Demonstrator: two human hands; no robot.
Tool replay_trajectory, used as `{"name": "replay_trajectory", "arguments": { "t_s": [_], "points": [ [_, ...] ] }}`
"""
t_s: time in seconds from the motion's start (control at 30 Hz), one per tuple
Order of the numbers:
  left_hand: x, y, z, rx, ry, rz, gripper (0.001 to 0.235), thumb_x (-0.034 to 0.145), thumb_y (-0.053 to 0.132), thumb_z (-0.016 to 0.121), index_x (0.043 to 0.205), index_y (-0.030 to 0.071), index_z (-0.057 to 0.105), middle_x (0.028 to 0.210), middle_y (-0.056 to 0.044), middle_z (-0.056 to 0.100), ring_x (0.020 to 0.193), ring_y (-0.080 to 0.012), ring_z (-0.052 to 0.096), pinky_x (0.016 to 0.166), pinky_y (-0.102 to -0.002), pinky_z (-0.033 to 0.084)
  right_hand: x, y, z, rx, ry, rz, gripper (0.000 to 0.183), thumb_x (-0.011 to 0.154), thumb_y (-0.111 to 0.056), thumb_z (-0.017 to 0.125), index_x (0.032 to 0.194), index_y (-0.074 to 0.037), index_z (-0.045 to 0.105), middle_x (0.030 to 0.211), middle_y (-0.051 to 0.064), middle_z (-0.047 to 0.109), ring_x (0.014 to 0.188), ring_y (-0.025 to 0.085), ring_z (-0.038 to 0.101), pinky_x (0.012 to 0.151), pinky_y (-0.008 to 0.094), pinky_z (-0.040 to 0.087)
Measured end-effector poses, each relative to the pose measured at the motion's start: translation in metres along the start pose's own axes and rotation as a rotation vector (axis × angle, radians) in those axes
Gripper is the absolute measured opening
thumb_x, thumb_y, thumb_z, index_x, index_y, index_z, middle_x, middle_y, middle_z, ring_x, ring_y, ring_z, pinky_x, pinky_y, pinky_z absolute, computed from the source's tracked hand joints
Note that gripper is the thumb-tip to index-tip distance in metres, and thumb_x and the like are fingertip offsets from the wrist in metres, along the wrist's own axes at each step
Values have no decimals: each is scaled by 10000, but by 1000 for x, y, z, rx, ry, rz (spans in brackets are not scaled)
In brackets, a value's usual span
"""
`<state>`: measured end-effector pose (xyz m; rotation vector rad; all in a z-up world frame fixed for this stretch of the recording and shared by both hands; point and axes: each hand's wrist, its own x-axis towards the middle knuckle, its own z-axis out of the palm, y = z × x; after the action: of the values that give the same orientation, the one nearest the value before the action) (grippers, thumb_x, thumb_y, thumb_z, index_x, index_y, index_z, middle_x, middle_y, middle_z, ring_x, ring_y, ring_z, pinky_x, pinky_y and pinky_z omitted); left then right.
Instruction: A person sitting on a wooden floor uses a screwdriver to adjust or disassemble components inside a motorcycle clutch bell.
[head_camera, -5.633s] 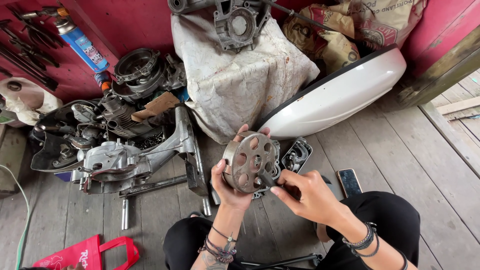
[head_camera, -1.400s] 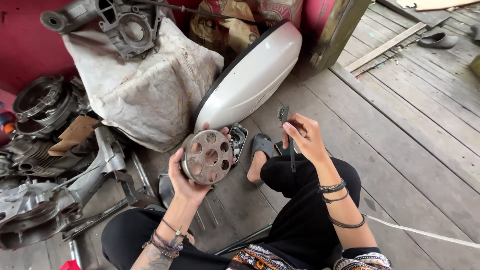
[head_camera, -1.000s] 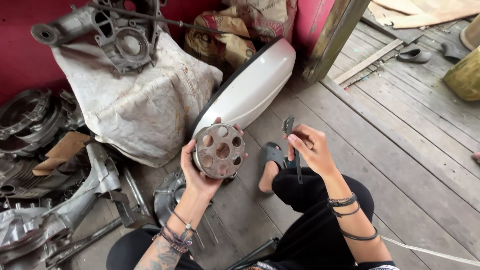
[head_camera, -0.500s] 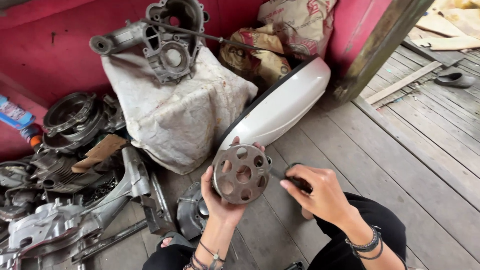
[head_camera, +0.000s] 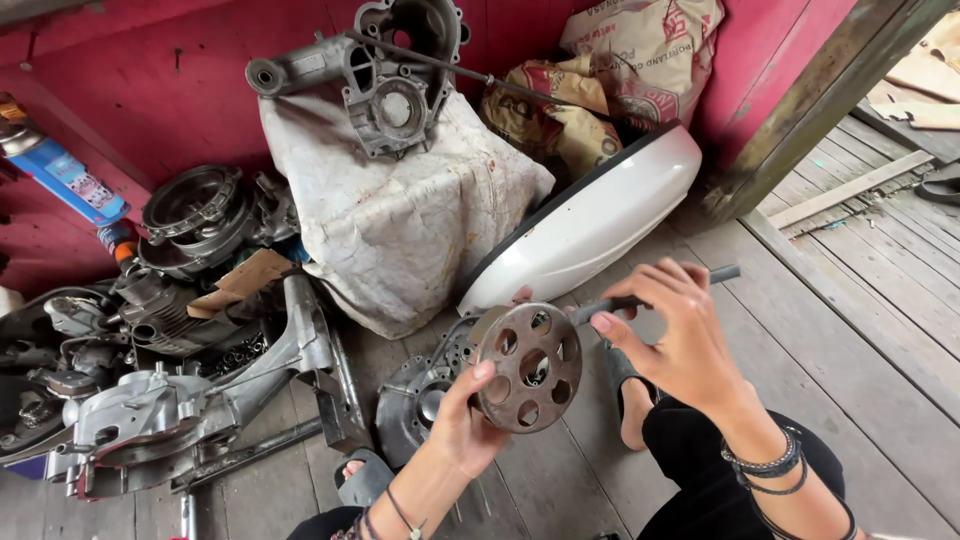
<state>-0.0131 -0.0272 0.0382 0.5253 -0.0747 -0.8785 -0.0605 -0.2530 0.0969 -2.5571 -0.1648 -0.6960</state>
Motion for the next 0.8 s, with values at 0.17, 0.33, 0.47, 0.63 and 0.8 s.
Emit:
{"name": "replay_trajectory", "arguments": {
  "t_s": [0.17, 0.33, 0.47, 0.63, 0.8],
  "points": [
    [12, 15, 21, 77, -123, 84, 929, 722, 301, 675, 1586, 223, 345, 1499, -162, 514, 1344, -287, 507, 1049, -396, 435, 22, 22, -17, -155, 265, 69, 315, 858, -364, 830, 961, -77, 751, 712, -8, 625, 792, 192, 532, 1053, 393, 287],
    [22, 19, 9, 2, -40, 16, 919, 676, 259, 637, 1563, 257, 395, 1472, -157, 542, 1348, -293, 507, 1049, -418, 424, 44, 64, -44, -54, 392, 94, 282, 1005, -219, 796, 1061, 50, 733, 882, 90, 670, 830, 205, 565, 924, 344, 391],
    [25, 21, 1, -23, -11, 27, 891, 710, 427, 595, 1554, 207, 411, 1445, -198, 558, 1336, -322, 528, 1040, -441, 441, 64, 69, -37, -69, 453, -6, 311, 1010, -221, 786, 1063, 85, 765, 919, 147, 712, 834, 247, 571, 812, 349, 439],
    [24, 23, -1, 39, 184, -32, 906, 692, 462, 516, 1542, 150, 490, 1458, -152, 581, 1308, -319, 542, 1023, -442, 418, 35, 52, 28, 31, 75, -27, 292, 803, -400, 809, 904, -129, 770, 786, -19, 693, 803, 162, 579, 1076, 403, 294],
    [23, 15, -10, 88, 152, -31, 921, 684, 449, 554, 1560, 179, 461, 1484, -110, 566, 1342, -296, 525, 1046, -429, 406, 8, 35, 37, 180, -109, -37, 332, 700, -294, 876, 937, -104, 742, 844, -27, 708, 816, 160, 549, 1058, 399, 312]
  ]
}}
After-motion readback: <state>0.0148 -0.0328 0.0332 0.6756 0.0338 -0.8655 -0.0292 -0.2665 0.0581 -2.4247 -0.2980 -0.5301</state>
